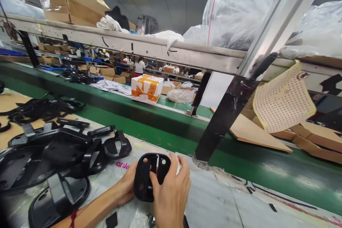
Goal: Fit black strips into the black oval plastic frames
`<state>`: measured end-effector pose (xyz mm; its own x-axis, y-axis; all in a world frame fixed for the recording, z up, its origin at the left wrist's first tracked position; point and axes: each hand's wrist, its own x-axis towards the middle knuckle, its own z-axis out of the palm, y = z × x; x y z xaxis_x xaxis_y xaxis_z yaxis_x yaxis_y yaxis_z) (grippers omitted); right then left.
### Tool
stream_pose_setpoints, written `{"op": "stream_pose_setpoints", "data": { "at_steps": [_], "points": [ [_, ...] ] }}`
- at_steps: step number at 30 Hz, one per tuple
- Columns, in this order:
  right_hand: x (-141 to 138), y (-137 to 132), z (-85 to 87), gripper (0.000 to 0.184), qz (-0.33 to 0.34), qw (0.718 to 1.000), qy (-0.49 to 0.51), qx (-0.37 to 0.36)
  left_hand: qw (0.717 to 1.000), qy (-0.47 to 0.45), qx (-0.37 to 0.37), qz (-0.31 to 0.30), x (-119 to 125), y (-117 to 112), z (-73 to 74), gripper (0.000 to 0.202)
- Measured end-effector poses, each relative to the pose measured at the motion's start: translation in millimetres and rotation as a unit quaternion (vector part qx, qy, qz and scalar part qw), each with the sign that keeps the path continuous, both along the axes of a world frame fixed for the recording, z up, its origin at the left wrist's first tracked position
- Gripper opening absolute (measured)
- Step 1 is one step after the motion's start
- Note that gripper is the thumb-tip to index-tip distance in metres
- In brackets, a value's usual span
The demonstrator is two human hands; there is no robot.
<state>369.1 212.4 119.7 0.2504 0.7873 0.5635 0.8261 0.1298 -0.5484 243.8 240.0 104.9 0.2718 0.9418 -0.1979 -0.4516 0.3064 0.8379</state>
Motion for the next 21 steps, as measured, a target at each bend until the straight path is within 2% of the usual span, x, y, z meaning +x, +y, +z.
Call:
{"op": "stream_pose_setpoints", "data": {
  "at_steps": [1,3,5,7,9,11,13,17,21],
  "points": [
    [1.7,0.2,0.9,0.065,0.029,0.995,0.081,-0.06,1.0,0.004,0.01,-0.016,-0.7,-0.7,0.6,0.043],
    [4.0,-1.0,0.2,0.072,0.087,0.96,0.203,-0.171,0.999,0.017,0.031,-0.042,-2.7,-1.6,2.0,0.037],
    [4.6,-3.4,-3.8,0.069,0.12,0.936,0.252,-0.215,0.997,0.034,0.049,-0.053,-5.7,-0.8,3.7,0.035],
    [4.0,-5.9,-9.6,0.069,0.157,0.92,0.296,-0.202,0.995,0.054,0.07,-0.055,-9.4,1.8,5.8,0.031],
    [3.5,-7.6,-14.4,0.07,0.211,0.892,0.354,-0.185,0.992,0.072,0.086,-0.052,-13.5,5.6,7.6,0.028],
    [3.9,-7.9,-15.1,0.067,0.235,0.875,0.384,-0.179,0.99,0.088,0.094,-0.056,-17.4,9.7,8.1,0.027],
    [5.6,-7.1,-10.2,0.065,0.223,0.866,0.406,-0.188,0.987,0.109,0.099,-0.062,-20.5,13.7,6.9,0.027],
    [10.0,-4.7,8.7,0.06,0.197,0.824,0.494,-0.195,0.979,0.153,0.12,-0.063,-23.1,18.7,2.2,0.022],
    [8.1,-4.7,14.4,0.059,0.171,0.812,0.527,-0.181,0.968,0.187,0.159,-0.053,-19.6,15.9,2.9,0.02]
  ]
}}
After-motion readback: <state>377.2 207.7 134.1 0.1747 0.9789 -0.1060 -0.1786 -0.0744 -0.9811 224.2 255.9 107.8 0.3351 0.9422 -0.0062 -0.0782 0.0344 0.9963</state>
